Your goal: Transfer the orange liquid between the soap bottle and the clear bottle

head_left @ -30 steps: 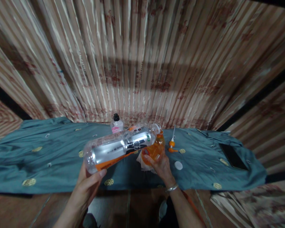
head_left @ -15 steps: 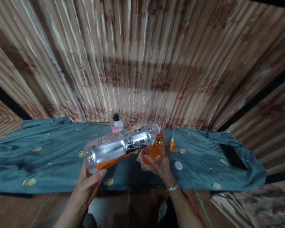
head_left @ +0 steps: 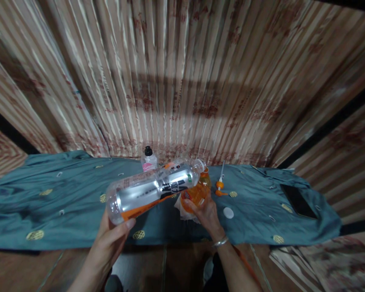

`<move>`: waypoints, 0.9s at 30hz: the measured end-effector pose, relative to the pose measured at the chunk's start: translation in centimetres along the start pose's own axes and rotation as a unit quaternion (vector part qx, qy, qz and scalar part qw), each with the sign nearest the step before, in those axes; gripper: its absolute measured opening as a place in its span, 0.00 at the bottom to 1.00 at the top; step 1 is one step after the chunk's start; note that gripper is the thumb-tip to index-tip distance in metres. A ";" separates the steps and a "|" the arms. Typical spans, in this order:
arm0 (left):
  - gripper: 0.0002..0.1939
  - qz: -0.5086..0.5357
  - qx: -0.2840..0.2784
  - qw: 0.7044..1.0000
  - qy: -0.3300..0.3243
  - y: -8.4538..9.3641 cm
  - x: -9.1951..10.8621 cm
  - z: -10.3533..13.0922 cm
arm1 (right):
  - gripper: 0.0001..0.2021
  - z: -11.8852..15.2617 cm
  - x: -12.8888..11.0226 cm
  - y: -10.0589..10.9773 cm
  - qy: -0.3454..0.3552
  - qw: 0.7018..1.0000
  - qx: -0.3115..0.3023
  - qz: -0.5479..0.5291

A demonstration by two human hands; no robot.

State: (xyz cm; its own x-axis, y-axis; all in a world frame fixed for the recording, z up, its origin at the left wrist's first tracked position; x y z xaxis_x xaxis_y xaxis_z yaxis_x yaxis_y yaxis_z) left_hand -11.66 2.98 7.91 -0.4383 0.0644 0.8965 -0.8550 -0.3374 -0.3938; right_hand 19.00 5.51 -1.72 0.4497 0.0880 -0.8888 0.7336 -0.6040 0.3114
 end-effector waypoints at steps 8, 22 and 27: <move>0.58 0.002 -0.006 1.000 -0.002 -0.3 0.4 0.1 | 0.31 0.0 -0.3 0.1 -0.013 1.000 -0.002 -0.010; 0.66 0.006 -0.028 1.000 -0.001 -0.5 0.3 -0.3 | 0.37 -0.2 0.1 -0.1 -0.028 0.999 0.000 0.029; 0.67 -0.001 -0.017 1.000 0.002 -0.3 0.2 -0.5 | 0.34 -0.2 -0.3 -0.1 -0.024 0.999 0.007 0.020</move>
State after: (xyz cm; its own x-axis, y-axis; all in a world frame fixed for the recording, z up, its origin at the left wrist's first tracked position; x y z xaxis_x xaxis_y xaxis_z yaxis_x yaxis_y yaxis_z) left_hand -11.63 3.54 8.11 -0.4383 0.0679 0.8962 -0.8643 -0.3056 -0.3996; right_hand 18.93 5.75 -1.45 0.4528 0.0251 -0.8913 0.7086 -0.6168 0.3426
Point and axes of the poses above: each hand's wrist, its own z-axis away from the middle knuckle, its own y-axis out of the back of the hand, x = y × z, the point moved 4 cm from there along -z, towards the middle knuckle, and after that the axes turned 8 degrees about x, right-handed, at the moved point
